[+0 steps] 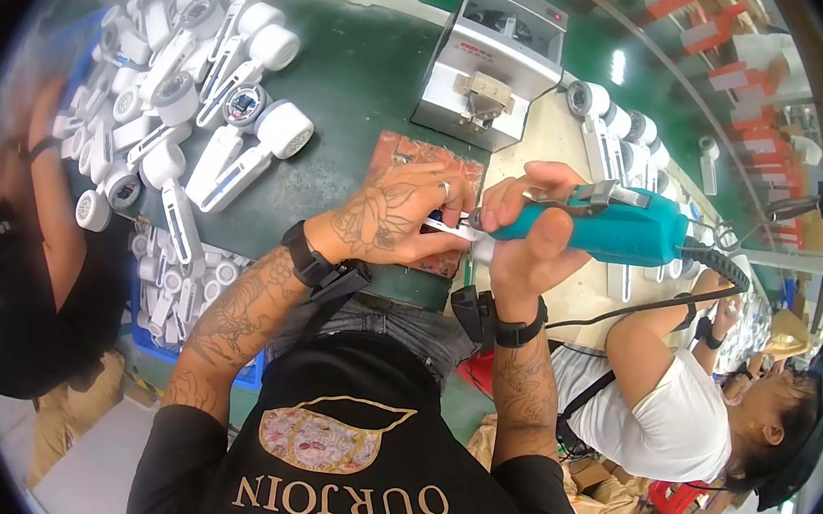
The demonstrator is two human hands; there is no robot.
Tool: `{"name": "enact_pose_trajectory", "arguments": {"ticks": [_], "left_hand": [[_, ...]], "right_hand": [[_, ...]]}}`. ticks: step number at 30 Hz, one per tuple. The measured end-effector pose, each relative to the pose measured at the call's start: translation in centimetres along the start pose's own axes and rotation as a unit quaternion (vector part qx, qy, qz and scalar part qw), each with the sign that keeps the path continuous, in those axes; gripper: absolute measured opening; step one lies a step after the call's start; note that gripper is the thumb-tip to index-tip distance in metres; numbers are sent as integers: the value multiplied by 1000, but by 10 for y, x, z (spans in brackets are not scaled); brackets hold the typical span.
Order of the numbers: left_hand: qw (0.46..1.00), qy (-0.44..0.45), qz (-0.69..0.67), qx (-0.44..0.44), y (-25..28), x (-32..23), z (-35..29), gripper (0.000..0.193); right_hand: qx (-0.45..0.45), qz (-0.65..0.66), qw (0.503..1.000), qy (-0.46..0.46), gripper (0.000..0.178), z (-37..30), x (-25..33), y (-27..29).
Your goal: The person picks up a white fan, places it on a block, and uses a power tool to drive a screw into it. They then fit a battery and a cover into the fan and drive another screw into the casing.
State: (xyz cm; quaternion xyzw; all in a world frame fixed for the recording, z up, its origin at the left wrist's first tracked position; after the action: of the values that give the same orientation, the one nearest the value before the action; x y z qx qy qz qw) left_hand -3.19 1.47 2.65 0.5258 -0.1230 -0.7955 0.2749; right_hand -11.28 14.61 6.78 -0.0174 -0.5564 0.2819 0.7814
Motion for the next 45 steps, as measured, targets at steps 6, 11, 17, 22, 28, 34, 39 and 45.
{"name": "enact_pose_trajectory", "arguments": {"ticks": [6,11,17,22,28,34,39,45], "left_hand": [[997,33,74,4,-7,0,1,36],[988,-91,99,-81,-4,-18,4,39],[982,167,28,-77,15,-43,-40,26],[761,429,-467,-140,-17,-41,-64,34],[623,459,-605,-185,-42,-54,-71,39],[600,441,-638,-196,-53,-63,-66,44],[633,430,-622,-168,-63,-44,-61,55],[618,443,-632,-150,-56,-47,-50,44]], "right_hand": [[-14,-18,1000,9,65,1,6,2],[-45,-16,999,-26,68,-3,22,12],[-95,9,995,9,64,-18,75,50],[-132,-151,979,-33,53,-31,44,86],[-205,-356,907,88,47,-47,36,84],[77,-310,946,-61,57,-85,51,34],[229,-221,948,11,59,-38,111,23],[206,-88,973,57,57,-19,100,-15]]}}
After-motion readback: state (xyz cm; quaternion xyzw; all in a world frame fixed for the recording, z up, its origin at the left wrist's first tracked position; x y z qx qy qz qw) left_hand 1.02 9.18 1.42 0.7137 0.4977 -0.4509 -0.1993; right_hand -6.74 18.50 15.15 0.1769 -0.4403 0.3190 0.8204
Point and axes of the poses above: each hand's wrist, its own z-axis towards the middle knuckle, its own y-axis out of the back of the hand, x = y × z, the point moved 3 cm from there along z, towards the middle knuckle, and after that the axes turned 10 degrees about -x, right-handed, at the moved point
